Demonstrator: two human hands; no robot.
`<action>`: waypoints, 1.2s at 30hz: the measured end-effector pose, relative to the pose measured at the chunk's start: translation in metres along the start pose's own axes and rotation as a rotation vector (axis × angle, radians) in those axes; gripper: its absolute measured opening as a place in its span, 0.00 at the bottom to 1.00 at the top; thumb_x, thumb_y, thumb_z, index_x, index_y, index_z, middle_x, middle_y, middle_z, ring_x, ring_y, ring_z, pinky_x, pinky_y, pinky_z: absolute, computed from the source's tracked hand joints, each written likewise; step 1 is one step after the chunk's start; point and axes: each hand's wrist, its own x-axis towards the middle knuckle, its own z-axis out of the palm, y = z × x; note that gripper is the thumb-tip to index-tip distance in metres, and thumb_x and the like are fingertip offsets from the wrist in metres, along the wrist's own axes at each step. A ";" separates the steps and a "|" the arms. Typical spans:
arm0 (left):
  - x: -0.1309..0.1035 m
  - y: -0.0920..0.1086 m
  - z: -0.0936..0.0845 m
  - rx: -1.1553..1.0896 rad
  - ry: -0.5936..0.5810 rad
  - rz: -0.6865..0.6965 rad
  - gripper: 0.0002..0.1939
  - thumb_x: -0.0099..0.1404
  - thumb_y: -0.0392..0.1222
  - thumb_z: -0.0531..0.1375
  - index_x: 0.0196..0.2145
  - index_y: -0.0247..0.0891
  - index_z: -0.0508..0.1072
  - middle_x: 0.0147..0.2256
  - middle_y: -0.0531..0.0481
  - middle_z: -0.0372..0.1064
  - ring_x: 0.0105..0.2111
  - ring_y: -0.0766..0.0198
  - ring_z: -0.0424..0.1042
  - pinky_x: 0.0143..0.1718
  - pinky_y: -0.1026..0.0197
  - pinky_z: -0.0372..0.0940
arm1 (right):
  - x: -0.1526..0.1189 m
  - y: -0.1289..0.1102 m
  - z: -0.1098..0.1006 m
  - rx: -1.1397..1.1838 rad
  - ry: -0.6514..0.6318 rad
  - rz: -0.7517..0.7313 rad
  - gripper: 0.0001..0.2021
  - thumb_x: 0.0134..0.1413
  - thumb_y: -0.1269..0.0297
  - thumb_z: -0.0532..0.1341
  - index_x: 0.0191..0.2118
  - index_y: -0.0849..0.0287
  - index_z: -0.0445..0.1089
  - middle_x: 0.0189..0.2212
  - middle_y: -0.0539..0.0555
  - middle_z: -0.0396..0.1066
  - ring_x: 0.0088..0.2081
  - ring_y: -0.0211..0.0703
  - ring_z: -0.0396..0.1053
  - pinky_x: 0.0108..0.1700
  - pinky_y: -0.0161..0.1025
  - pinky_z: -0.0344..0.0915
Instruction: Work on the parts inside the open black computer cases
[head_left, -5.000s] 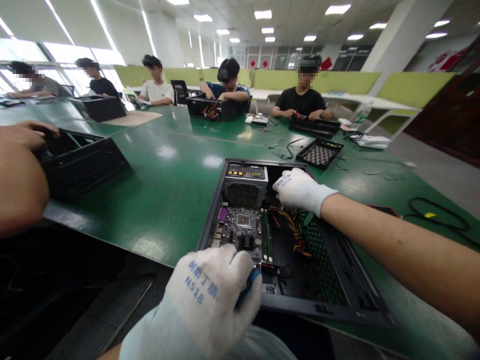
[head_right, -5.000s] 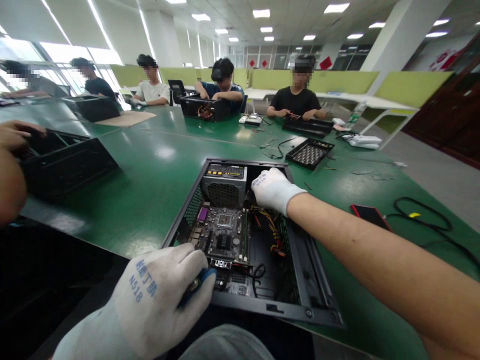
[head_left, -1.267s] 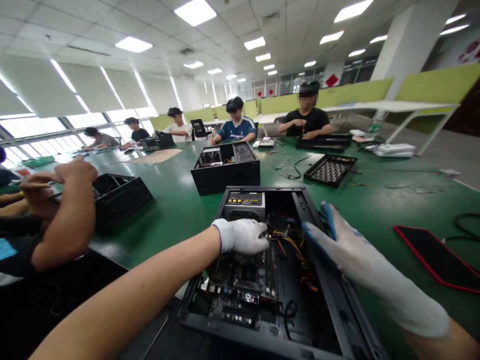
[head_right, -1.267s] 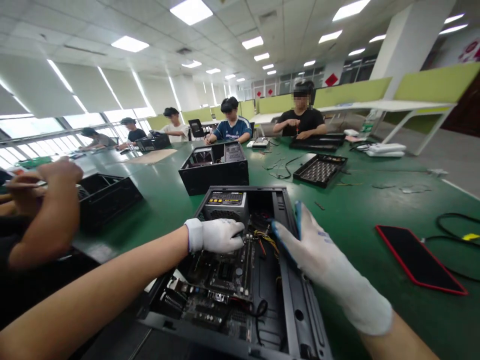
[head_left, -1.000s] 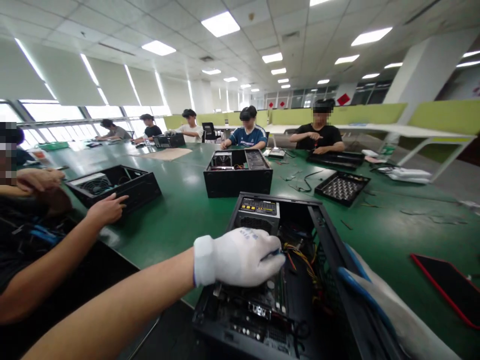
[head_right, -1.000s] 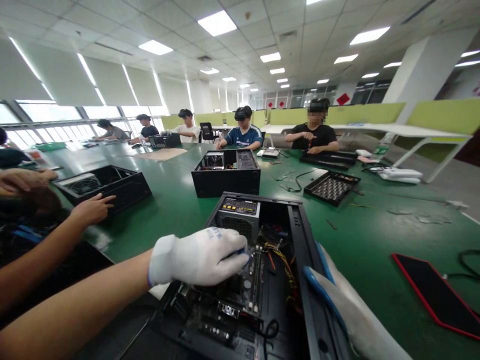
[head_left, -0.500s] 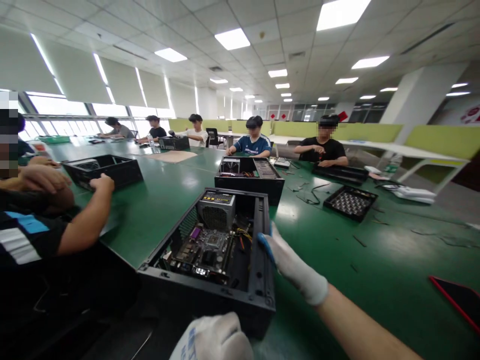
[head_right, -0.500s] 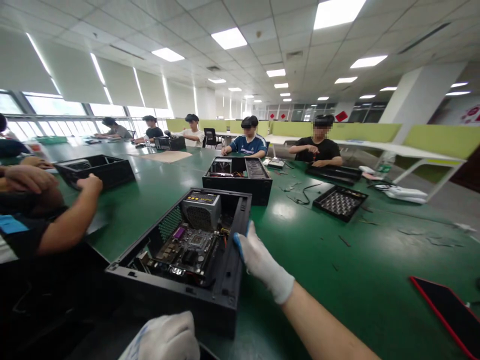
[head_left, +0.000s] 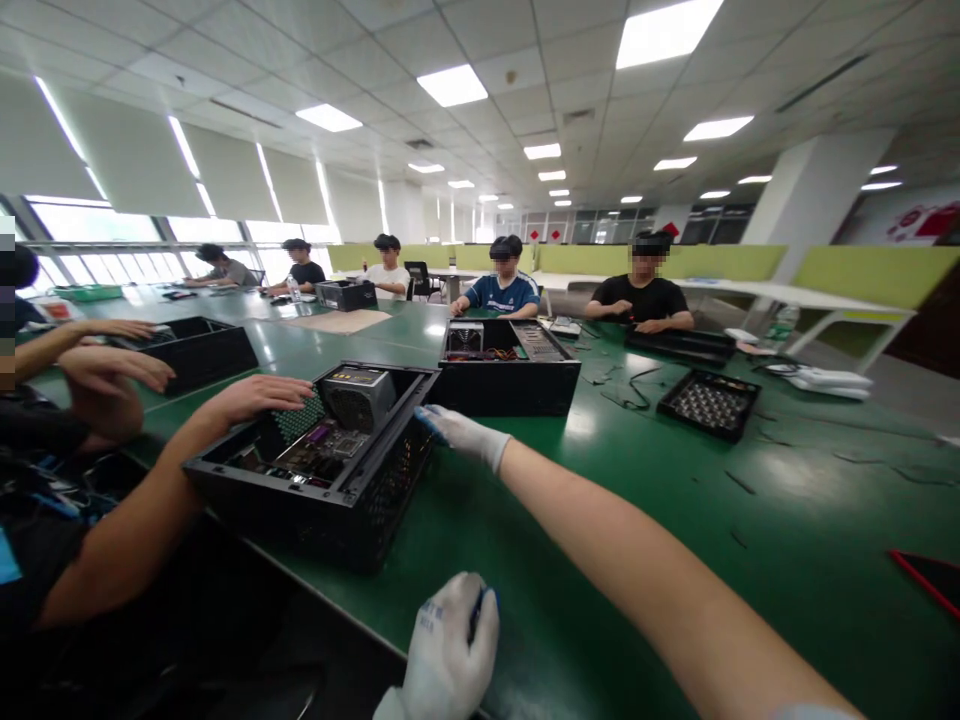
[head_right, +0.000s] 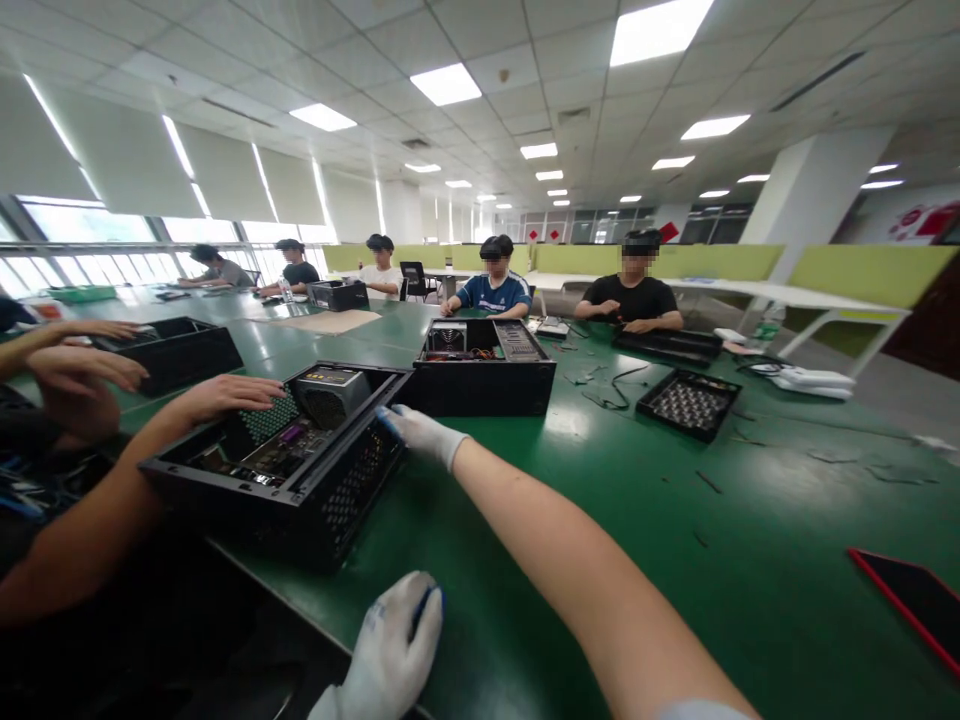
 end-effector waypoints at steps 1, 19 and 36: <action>-0.001 -0.002 0.002 -0.010 -0.003 -0.016 0.12 0.78 0.43 0.50 0.42 0.42 0.73 0.35 0.45 0.79 0.33 0.57 0.81 0.34 0.58 0.76 | 0.004 0.014 -0.008 -0.054 -0.010 0.036 0.20 0.67 0.54 0.64 0.59 0.59 0.71 0.56 0.58 0.72 0.51 0.51 0.74 0.52 0.52 0.74; -0.015 -0.008 0.015 0.002 -0.173 -0.084 0.05 0.75 0.38 0.53 0.41 0.42 0.69 0.32 0.49 0.71 0.30 0.60 0.75 0.33 0.58 0.67 | 0.055 0.170 -0.106 -0.770 -0.015 0.326 0.22 0.67 0.55 0.64 0.62 0.58 0.68 0.60 0.60 0.69 0.56 0.53 0.71 0.56 0.57 0.72; -0.004 0.003 0.008 0.014 -0.175 -0.157 0.12 0.76 0.40 0.50 0.35 0.42 0.68 0.29 0.51 0.68 0.28 0.61 0.73 0.32 0.59 0.65 | 0.020 0.131 -0.111 -0.883 -0.038 0.298 0.21 0.67 0.55 0.64 0.61 0.58 0.69 0.59 0.60 0.69 0.55 0.52 0.72 0.55 0.56 0.72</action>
